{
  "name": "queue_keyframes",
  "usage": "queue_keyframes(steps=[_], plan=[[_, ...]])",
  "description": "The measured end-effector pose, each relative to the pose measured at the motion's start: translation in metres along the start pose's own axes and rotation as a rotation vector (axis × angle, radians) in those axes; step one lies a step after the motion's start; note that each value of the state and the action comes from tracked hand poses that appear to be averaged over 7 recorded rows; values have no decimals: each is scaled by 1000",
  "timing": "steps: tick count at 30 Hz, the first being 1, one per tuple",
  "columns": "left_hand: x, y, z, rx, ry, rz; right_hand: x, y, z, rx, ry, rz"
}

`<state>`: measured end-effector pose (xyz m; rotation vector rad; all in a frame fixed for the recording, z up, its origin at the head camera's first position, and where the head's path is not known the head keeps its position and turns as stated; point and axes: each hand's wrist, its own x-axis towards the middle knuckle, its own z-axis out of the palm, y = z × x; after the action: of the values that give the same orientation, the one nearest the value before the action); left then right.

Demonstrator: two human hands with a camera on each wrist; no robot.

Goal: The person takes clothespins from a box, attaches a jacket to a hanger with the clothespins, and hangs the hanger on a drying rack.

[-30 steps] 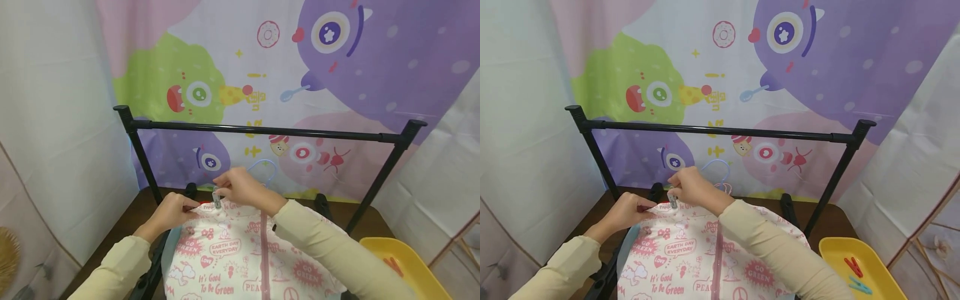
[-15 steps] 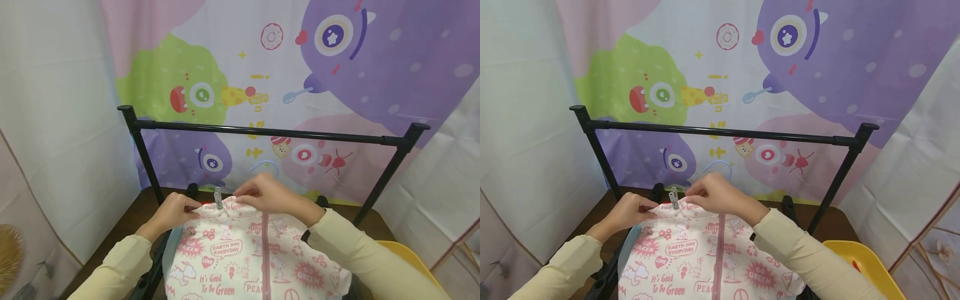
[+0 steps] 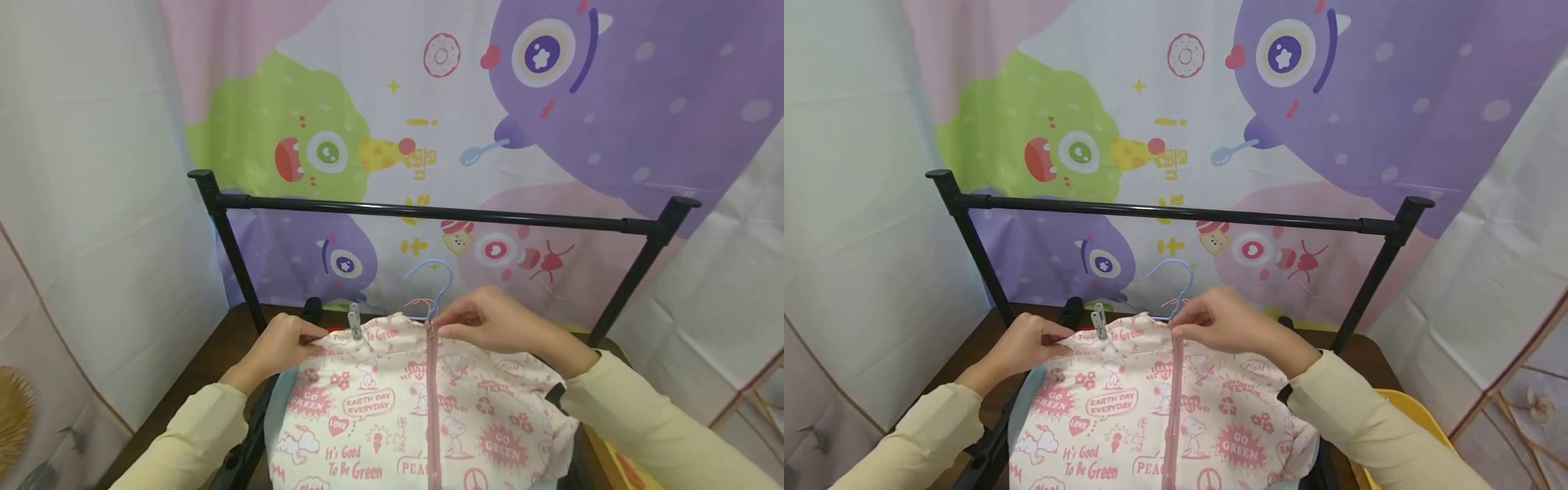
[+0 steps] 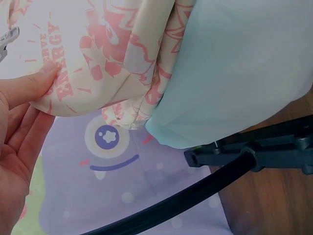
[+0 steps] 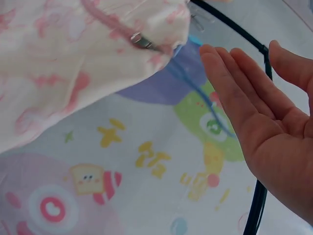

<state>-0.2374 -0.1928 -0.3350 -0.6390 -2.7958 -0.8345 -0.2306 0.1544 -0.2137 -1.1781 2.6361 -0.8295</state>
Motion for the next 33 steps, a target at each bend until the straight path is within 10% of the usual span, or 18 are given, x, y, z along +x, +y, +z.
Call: queue_keyframes(steps=[33], plan=[[-5,7,0,29,64,21,-108,103,-22,-36,-36,426]])
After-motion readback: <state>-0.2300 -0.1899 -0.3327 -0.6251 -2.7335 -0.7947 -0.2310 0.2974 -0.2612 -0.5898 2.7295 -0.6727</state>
